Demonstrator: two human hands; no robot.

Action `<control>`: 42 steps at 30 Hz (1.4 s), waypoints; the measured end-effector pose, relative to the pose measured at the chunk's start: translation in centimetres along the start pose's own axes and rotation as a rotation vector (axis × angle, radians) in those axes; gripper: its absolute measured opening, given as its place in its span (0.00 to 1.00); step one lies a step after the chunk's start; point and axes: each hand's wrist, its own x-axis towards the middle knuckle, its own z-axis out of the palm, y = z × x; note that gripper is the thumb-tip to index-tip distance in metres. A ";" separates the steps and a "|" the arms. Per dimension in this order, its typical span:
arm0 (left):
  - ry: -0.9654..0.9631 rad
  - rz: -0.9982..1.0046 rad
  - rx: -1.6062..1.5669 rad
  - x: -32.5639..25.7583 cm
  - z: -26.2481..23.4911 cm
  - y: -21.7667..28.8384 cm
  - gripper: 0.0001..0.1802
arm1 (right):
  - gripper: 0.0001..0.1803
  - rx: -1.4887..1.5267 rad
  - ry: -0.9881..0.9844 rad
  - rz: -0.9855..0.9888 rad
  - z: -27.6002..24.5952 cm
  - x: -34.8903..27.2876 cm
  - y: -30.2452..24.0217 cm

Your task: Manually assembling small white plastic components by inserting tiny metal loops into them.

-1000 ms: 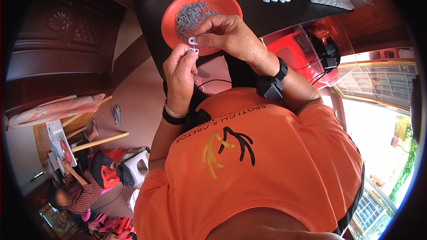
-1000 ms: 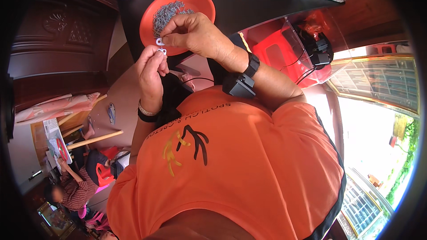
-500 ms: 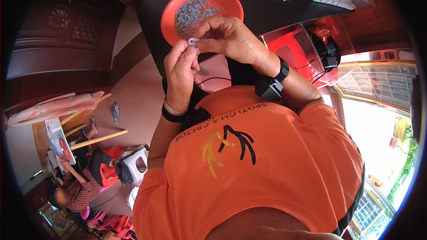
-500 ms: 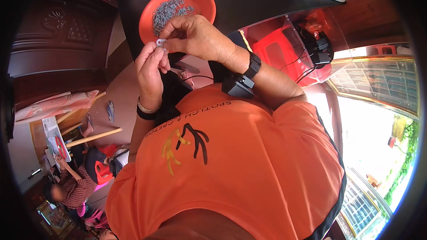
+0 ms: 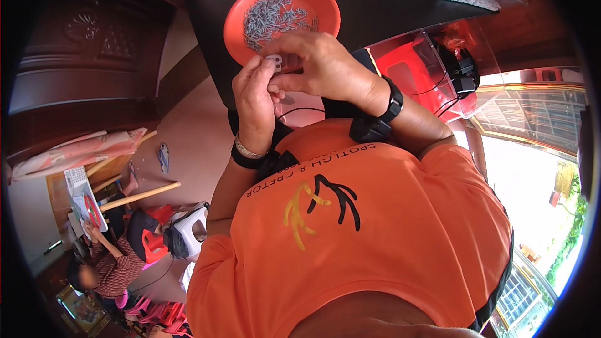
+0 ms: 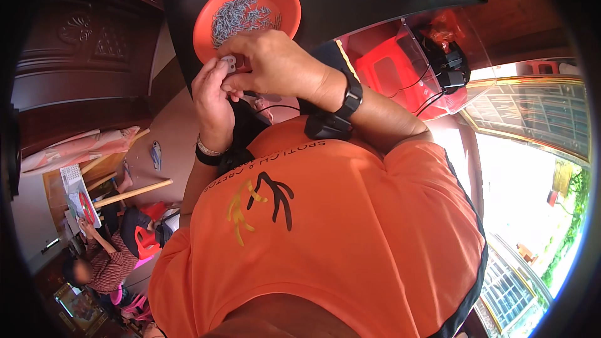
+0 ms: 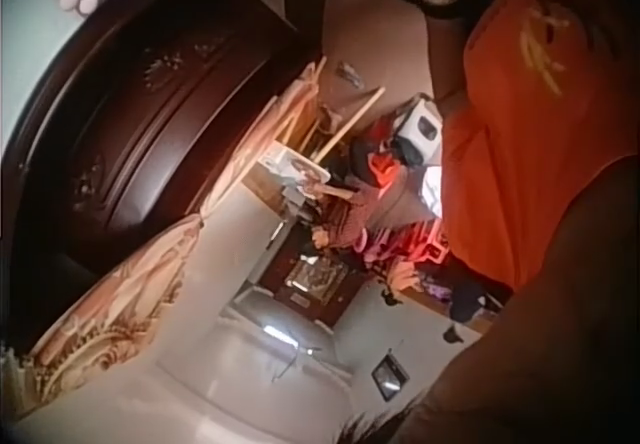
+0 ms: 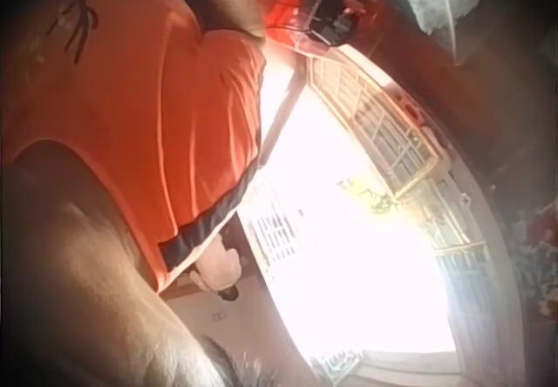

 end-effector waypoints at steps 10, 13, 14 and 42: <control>0.040 0.090 -0.099 -0.2 0.1 0.1 0.16 | 0.17 -0.232 0.101 -0.205 0.3 -0.3 -0.5; 0.039 0.093 -0.101 -0.2 0.0 -0.1 0.16 | 0.15 -0.229 0.100 -0.209 0.4 -0.4 -0.5; 0.035 0.089 -0.103 -0.3 0.0 -0.1 0.16 | 0.15 -0.237 0.106 -0.218 0.4 -0.4 -0.6; -0.068 0.169 -0.045 -0.3 -0.9 0.5 0.15 | 0.17 -1.233 0.725 -0.238 -23.2 5.5 -3.7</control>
